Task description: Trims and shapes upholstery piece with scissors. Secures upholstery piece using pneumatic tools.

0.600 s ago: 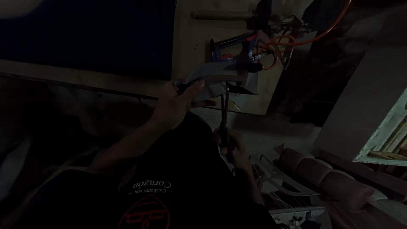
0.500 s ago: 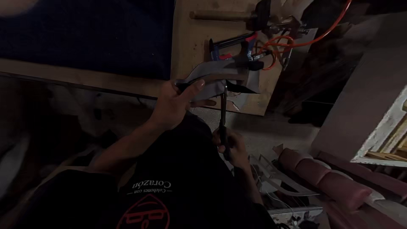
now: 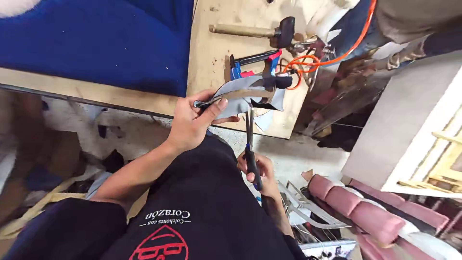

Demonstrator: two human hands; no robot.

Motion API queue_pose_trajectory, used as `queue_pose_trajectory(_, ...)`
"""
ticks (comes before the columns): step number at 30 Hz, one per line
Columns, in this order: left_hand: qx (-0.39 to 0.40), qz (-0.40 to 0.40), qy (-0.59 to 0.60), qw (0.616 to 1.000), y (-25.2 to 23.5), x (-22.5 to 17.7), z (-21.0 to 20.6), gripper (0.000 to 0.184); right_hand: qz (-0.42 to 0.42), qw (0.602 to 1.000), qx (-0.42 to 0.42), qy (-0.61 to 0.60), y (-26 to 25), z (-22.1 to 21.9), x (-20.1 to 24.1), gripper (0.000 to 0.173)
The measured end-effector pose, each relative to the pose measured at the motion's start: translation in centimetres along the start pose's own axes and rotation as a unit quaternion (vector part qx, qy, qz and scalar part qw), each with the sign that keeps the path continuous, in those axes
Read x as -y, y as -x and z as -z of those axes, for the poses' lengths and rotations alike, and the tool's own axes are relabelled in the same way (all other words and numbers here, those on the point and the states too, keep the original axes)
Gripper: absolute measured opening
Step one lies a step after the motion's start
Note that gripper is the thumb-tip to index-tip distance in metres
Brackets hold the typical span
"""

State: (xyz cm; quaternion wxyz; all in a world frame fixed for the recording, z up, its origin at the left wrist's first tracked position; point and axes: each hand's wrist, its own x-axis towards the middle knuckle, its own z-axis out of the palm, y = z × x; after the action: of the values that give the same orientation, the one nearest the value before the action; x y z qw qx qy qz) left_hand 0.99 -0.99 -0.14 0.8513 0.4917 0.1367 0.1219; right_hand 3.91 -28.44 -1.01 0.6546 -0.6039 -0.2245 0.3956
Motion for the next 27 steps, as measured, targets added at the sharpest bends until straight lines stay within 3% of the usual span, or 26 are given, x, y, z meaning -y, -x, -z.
queue_pose_trajectory(6,0.005,0.018,0.047,0.999,-0.5,0.0,-0.3,0.023,-0.007,1.000,-0.001,0.008,-0.1,0.4,0.3,0.031)
queue_pose_trajectory(12,0.007,0.035,0.084,0.996,-0.4,-0.4,-0.5,0.023,0.005,0.999,0.032,0.004,-0.4,0.6,0.1,0.050)
queue_pose_trajectory(19,-0.009,0.047,0.023,0.999,-0.3,-0.5,-0.5,0.025,-0.030,0.995,-0.002,0.094,-0.5,0.0,0.3,0.047)
queue_pose_trajectory(27,-0.006,0.047,0.042,0.998,-0.1,-0.8,-0.5,0.025,-0.020,0.997,-0.005,0.071,-0.6,-0.4,-0.1,0.034)
